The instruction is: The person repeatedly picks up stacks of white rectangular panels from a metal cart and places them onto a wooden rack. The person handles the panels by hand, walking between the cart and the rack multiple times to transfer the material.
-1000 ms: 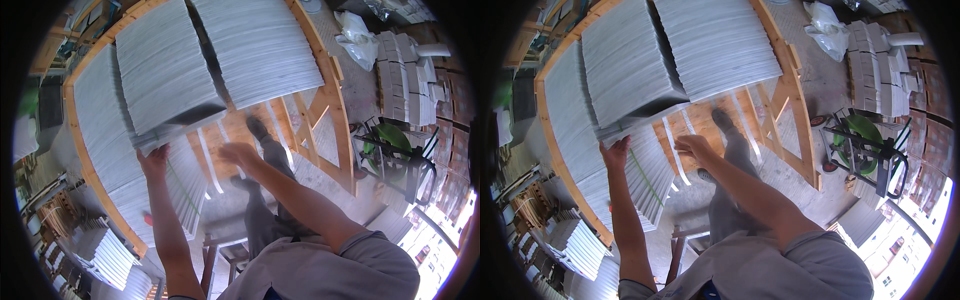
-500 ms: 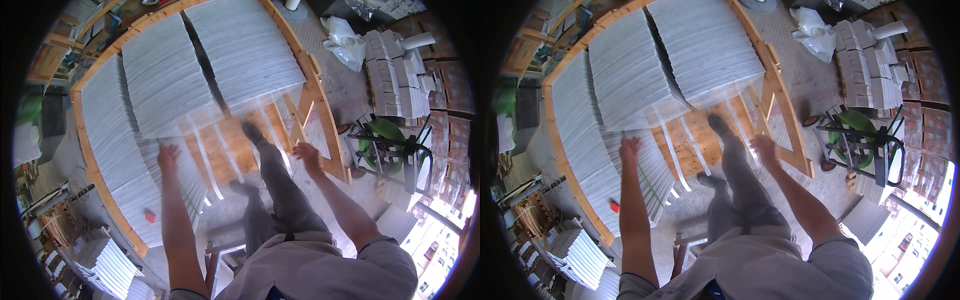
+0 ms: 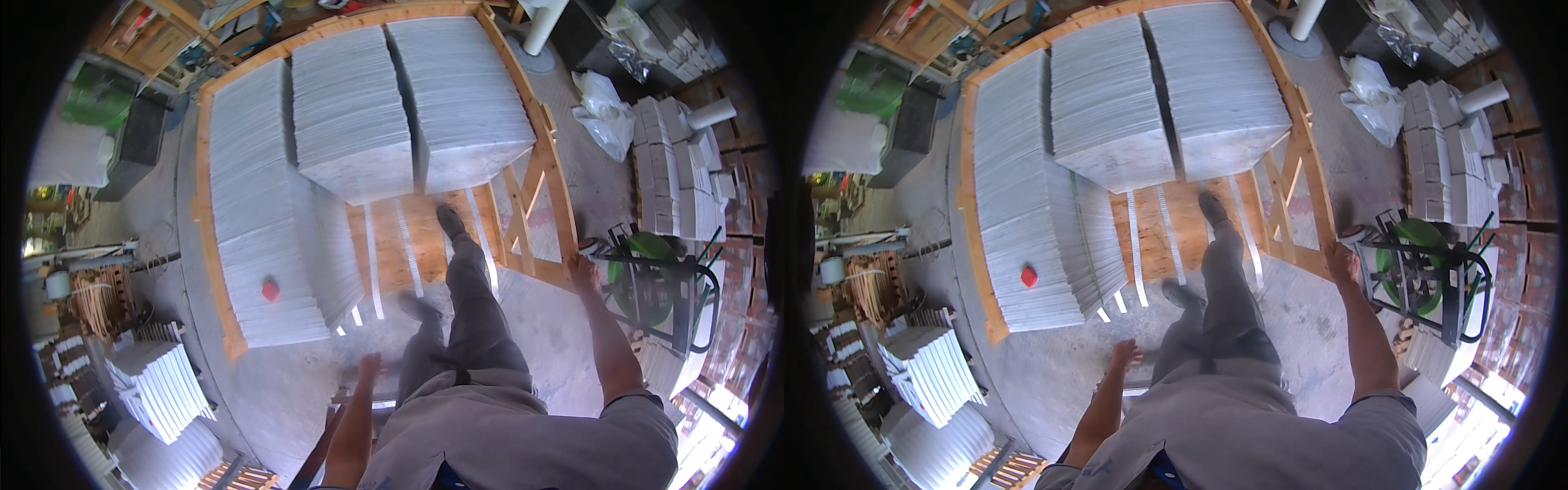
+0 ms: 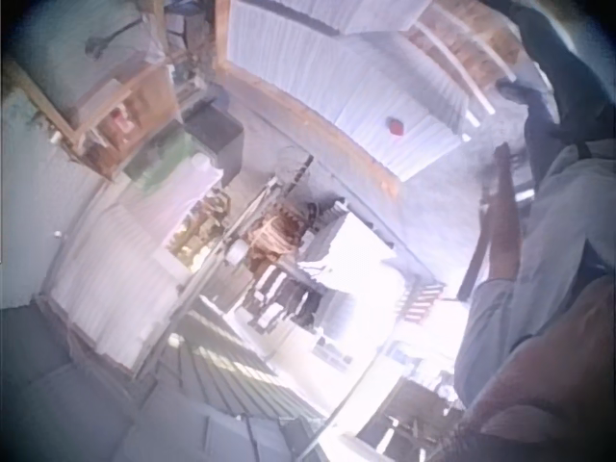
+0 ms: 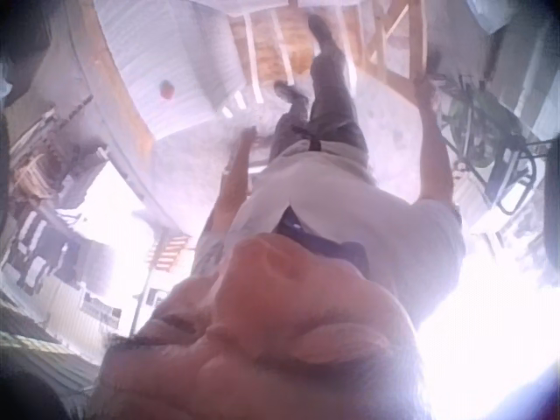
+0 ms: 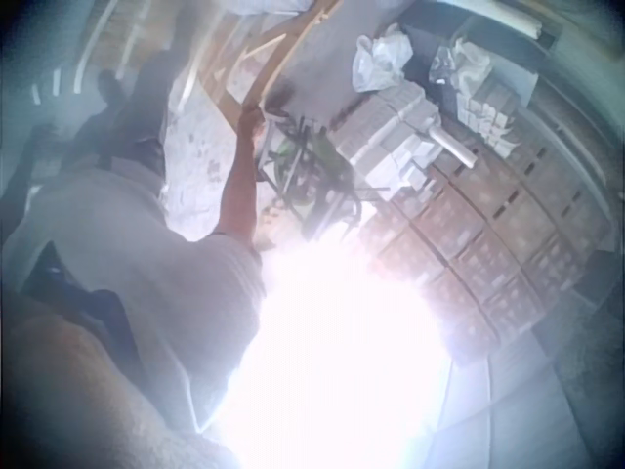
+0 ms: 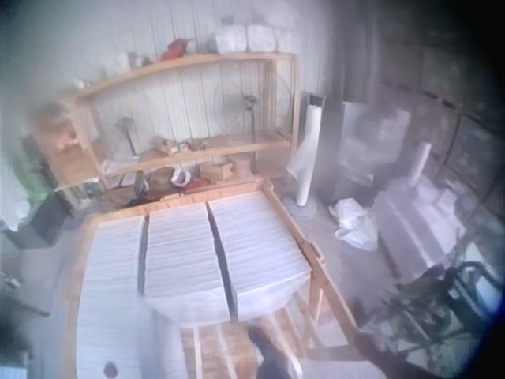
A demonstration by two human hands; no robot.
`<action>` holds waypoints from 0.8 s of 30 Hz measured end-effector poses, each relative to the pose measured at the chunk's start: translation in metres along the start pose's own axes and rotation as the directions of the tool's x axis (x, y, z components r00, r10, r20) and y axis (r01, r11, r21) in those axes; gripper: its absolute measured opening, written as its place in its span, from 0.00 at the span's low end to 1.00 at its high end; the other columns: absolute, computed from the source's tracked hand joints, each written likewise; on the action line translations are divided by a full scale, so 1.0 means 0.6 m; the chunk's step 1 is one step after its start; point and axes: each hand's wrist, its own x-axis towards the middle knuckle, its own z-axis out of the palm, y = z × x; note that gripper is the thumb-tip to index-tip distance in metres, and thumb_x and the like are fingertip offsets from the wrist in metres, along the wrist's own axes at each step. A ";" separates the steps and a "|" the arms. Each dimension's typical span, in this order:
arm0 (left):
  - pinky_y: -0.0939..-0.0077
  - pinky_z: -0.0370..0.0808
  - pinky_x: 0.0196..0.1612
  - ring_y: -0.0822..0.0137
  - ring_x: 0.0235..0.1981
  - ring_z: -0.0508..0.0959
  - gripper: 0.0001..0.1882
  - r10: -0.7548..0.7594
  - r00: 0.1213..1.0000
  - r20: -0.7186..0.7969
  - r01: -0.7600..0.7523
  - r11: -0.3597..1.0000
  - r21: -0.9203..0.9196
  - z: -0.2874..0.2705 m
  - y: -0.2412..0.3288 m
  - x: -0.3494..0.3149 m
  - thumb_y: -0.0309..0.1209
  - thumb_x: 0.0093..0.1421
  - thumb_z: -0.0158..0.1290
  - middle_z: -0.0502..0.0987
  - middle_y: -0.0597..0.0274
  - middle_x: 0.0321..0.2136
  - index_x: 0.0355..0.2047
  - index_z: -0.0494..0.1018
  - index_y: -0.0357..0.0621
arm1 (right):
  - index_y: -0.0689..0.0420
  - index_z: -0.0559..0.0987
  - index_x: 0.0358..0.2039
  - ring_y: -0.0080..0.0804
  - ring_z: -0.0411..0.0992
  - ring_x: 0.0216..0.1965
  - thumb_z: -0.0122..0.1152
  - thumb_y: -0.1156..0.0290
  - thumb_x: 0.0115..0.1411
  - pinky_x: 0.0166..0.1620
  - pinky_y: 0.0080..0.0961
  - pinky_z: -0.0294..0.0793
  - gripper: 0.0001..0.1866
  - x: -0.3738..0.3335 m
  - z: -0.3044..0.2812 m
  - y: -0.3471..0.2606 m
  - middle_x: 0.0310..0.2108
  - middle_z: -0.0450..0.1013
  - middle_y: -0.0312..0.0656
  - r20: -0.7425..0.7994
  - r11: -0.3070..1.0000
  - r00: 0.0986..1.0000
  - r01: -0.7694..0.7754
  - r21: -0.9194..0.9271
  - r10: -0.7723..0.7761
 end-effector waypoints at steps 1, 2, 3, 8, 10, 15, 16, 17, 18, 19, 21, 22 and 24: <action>0.67 0.75 0.23 0.59 0.26 0.77 0.17 -0.001 1.000 -0.004 0.002 1.000 0.025 -0.020 -0.024 -0.013 0.38 0.56 0.48 0.71 0.57 0.31 0.42 0.66 0.41 | 0.55 0.76 0.26 0.50 0.72 0.26 0.51 0.49 0.51 0.30 0.41 0.71 0.20 0.002 0.003 0.003 0.21 0.72 0.52 -0.033 1.000 0.999 0.014 0.006 -0.014; 0.67 0.75 0.23 0.60 0.26 0.76 0.18 -0.006 1.000 -0.009 0.007 0.999 0.050 -0.039 -0.045 -0.025 0.39 0.55 0.48 0.71 0.57 0.31 0.42 0.66 0.41 | 0.55 0.75 0.26 0.50 0.72 0.26 0.51 0.49 0.51 0.30 0.42 0.70 0.20 0.001 0.006 0.004 0.21 0.72 0.52 -0.067 0.999 0.997 0.039 -0.002 -0.039; 0.67 0.76 0.23 0.60 0.26 0.76 0.18 0.023 1.000 -0.016 -0.023 1.000 -0.008 -0.056 -0.066 -0.035 0.40 0.55 0.48 0.71 0.57 0.31 0.41 0.66 0.41 | 0.55 0.75 0.26 0.50 0.72 0.26 0.52 0.49 0.51 0.30 0.42 0.70 0.20 0.000 0.007 0.006 0.22 0.72 0.51 -0.084 0.999 0.996 0.042 -0.012 -0.043; 0.67 0.76 0.24 0.60 0.25 0.76 0.19 0.093 0.986 -0.135 -0.113 0.982 -0.152 -0.102 -0.130 -0.070 0.42 0.55 0.47 0.71 0.56 0.30 0.42 0.66 0.41 | 0.54 0.74 0.29 0.48 0.72 0.30 0.52 0.50 0.50 0.32 0.41 0.71 0.19 -0.008 0.004 -0.006 0.28 0.73 0.48 -0.159 0.998 0.987 0.019 -0.057 -0.028; 0.67 0.76 0.24 0.60 0.25 0.76 0.20 0.097 0.983 -0.155 -0.127 0.972 -0.197 -0.093 -0.148 -0.080 0.41 0.56 0.46 0.71 0.54 0.31 0.43 0.64 0.39 | 0.53 0.74 0.31 0.46 0.72 0.33 0.53 0.50 0.50 0.33 0.40 0.71 0.19 -0.012 -0.002 -0.011 0.31 0.74 0.46 -0.246 0.999 0.968 0.041 -0.033 -0.048; 0.67 0.75 0.24 0.58 0.26 0.76 0.20 0.100 0.976 -0.192 -0.160 0.932 -0.324 -0.040 -0.192 -0.090 0.41 0.57 0.46 0.71 0.52 0.32 0.42 0.64 0.38 | 0.52 0.74 0.33 0.46 0.72 0.34 0.52 0.51 0.50 0.36 0.40 0.71 0.18 -0.008 -0.007 -0.011 0.31 0.74 0.45 -0.087 0.997 0.996 -0.024 -0.067 0.018; 0.66 0.75 0.24 0.58 0.26 0.76 0.19 0.117 0.980 -0.159 -0.169 0.914 -0.368 -0.029 -0.205 -0.090 0.41 0.57 0.46 0.71 0.52 0.32 0.42 0.64 0.39 | 0.52 0.75 0.33 0.46 0.72 0.33 0.52 0.51 0.50 0.36 0.41 0.71 0.18 -0.009 -0.004 -0.008 0.30 0.74 0.46 -0.112 0.998 0.994 -0.025 -0.063 0.018; 0.66 0.75 0.24 0.57 0.26 0.77 0.19 0.120 0.984 -0.129 -0.164 0.891 -0.423 -0.018 -0.219 -0.090 0.41 0.57 0.45 0.71 0.51 0.32 0.41 0.64 0.39 | 0.52 0.75 0.33 0.47 0.72 0.32 0.52 0.51 0.50 0.36 0.41 0.70 0.18 -0.008 -0.002 -0.004 0.29 0.74 0.46 -0.145 0.998 0.989 0.001 -0.055 -0.009; 0.65 0.75 0.24 0.57 0.26 0.77 0.19 0.098 0.990 -0.097 -0.133 0.865 -0.484 -0.004 -0.236 -0.090 0.41 0.57 0.45 0.72 0.51 0.33 0.41 0.64 0.39 | 0.53 0.75 0.31 0.48 0.73 0.30 0.51 0.51 0.51 0.35 0.42 0.70 0.18 -0.010 0.000 0.003 0.27 0.74 0.48 -0.174 0.999 0.984 0.047 0.000 -0.046; 0.64 0.74 0.23 0.57 0.26 0.77 0.18 0.106 0.981 -0.163 -0.171 0.869 -0.465 0.019 -0.257 -0.091 0.41 0.57 0.45 0.72 0.51 0.32 0.41 0.65 0.39 | 0.54 0.75 0.30 0.48 0.72 0.31 0.50 0.52 0.52 0.35 0.42 0.70 0.18 -0.007 0.001 0.008 0.28 0.74 0.49 -0.089 0.998 0.995 0.033 -0.059 -0.038; 0.64 0.74 0.23 0.57 0.26 0.77 0.17 0.116 0.982 -0.147 -0.176 0.842 -0.510 0.053 -0.296 -0.088 0.40 0.57 0.46 0.72 0.53 0.31 0.40 0.66 0.40 | 0.55 0.74 0.31 0.50 0.72 0.32 0.45 0.50 0.54 0.36 0.43 0.69 0.21 -0.007 0.005 0.018 0.29 0.73 0.50 -0.123 0.990 0.983 0.138 -0.023 -0.139; 0.63 0.74 0.22 0.57 0.26 0.77 0.16 0.075 0.987 -0.139 -0.141 0.813 -0.565 0.073 -0.320 -0.088 0.40 0.57 0.46 0.72 0.53 0.31 0.40 0.66 0.41 | 0.55 0.75 0.32 0.50 0.72 0.33 0.44 0.50 0.54 0.36 0.43 0.69 0.21 -0.009 0.006 0.027 0.29 0.73 0.51 -0.090 0.987 0.983 0.162 0.011 -0.160; 0.65 0.73 0.21 0.59 0.24 0.76 0.12 0.114 0.977 -0.180 -0.196 0.810 -0.552 0.113 -0.363 -0.074 0.40 0.58 0.42 0.71 0.60 0.26 0.35 0.66 0.46 | 0.55 0.76 0.37 0.46 0.72 0.38 0.45 0.50 0.56 0.39 0.37 0.69 0.22 0.000 0.011 0.036 0.37 0.73 0.49 0.126 0.993 0.985 0.112 0.041 -0.116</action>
